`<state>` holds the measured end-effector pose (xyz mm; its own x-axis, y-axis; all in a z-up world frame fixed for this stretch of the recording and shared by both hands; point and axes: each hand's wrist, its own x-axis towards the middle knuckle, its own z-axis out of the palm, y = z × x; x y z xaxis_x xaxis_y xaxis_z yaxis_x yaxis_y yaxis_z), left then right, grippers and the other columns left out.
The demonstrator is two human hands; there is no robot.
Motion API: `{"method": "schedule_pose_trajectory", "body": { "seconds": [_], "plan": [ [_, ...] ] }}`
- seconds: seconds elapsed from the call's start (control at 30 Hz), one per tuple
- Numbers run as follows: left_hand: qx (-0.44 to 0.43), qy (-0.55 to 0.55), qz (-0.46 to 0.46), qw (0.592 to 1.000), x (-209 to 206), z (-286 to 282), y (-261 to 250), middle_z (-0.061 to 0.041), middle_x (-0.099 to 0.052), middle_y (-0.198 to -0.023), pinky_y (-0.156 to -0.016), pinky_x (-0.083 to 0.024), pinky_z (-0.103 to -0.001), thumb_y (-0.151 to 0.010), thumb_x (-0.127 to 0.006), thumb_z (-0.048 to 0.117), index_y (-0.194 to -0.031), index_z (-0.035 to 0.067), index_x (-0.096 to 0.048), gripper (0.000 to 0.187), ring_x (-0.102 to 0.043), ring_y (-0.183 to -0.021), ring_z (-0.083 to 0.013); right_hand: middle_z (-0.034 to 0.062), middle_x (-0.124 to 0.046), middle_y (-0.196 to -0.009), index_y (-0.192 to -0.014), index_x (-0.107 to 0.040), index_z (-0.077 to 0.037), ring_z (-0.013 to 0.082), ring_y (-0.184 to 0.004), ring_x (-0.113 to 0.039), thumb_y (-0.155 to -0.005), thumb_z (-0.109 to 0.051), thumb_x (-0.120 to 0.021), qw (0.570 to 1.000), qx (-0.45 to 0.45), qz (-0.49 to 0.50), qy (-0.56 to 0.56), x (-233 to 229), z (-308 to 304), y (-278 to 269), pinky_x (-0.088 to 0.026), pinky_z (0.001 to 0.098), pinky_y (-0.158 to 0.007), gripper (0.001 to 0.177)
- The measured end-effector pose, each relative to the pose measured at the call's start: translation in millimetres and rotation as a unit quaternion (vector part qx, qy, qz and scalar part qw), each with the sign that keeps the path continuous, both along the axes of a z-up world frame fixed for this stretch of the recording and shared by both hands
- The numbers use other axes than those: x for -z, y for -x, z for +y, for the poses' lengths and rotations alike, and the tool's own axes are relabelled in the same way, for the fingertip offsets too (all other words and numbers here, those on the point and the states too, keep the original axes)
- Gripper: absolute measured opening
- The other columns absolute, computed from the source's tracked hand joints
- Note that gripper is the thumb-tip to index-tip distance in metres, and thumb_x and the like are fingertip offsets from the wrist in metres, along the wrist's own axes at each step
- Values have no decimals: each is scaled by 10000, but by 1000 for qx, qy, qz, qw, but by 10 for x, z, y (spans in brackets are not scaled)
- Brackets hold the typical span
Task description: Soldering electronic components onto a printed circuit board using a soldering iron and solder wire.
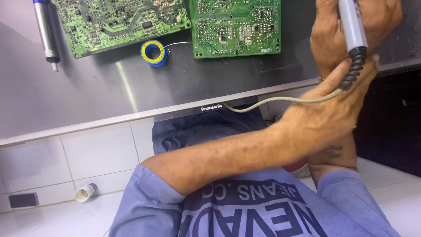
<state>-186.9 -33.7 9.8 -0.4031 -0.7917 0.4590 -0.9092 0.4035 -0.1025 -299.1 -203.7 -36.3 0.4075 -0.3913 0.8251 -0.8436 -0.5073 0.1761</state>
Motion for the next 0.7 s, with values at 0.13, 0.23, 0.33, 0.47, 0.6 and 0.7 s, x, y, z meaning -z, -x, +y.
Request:
{"method": "schedule_pose_trajectory", "body": {
  "seconds": [0.13, 0.23, 0.33, 0.47, 0.6, 0.7],
  "plan": [
    [119, -56, 260, 957, -119, 280, 90, -330, -698, -1062, -1209, -386, -608, -642, -795, 53, -750, 25, -774, 113, -610, -1199, -436, -27, -620, -881, -1190, -471, -33, 96, -812, -613, -1153, -189, -605, 992, 81, 91, 22, 150, 23, 127, -511, 202, -767, 209],
    [155, 9, 410, 899, -232, 406, -18, -101, -544, -802, -815, -437, -470, -904, -620, 12, -738, 56, -591, 174, -529, -789, -328, -66, -651, -915, -1269, -466, -52, 52, -843, -653, -1191, -241, -580, 976, 144, 157, 40, 211, 25, 132, -536, 150, -788, 234],
    [50, -542, 274, 793, -269, 284, -253, -141, -753, -892, -700, -546, -479, -780, -269, 585, -861, 79, -759, 709, -716, -889, -333, -106, -681, -948, -1349, -459, -72, 6, -873, -691, -1229, -292, -554, 952, 199, 225, 62, 222, 40, 62, -559, 96, -809, 268],
    [-19, -497, 528, 689, -173, 243, -351, -227, -550, -1317, -894, -500, -491, -598, -293, 696, -1448, -6, -285, 1103, -593, -1142, -382, -82, -667, -900, -1269, -484, -66, 24, -836, -659, -1219, -342, -556, 970, 173, 160, 56, 31, 318, -413, -549, 124, -765, 289],
    [-103, -476, 707, 513, -320, 214, -261, -146, -605, -1283, -923, -476, -433, -620, -398, 571, -1343, 107, -425, 860, -594, -1184, -319, 83, -510, -618, -740, -594, 10, 165, -606, -409, -1087, -398, -656, 960, -64, -270, -33, -320, 642, -769, -415, 348, -531, 539],
    [-159, -484, 718, 475, -490, 163, -260, -170, -630, -1153, -883, -489, -465, -524, -394, 586, -1390, 86, -388, 1000, -610, -1101, -369, 66, -658, -680, -806, -673, -4, 178, -602, -622, -1023, -330, -641, 960, -84, -239, 118, -448, 711, -883, -524, 276, -600, 392]
  ]
}}
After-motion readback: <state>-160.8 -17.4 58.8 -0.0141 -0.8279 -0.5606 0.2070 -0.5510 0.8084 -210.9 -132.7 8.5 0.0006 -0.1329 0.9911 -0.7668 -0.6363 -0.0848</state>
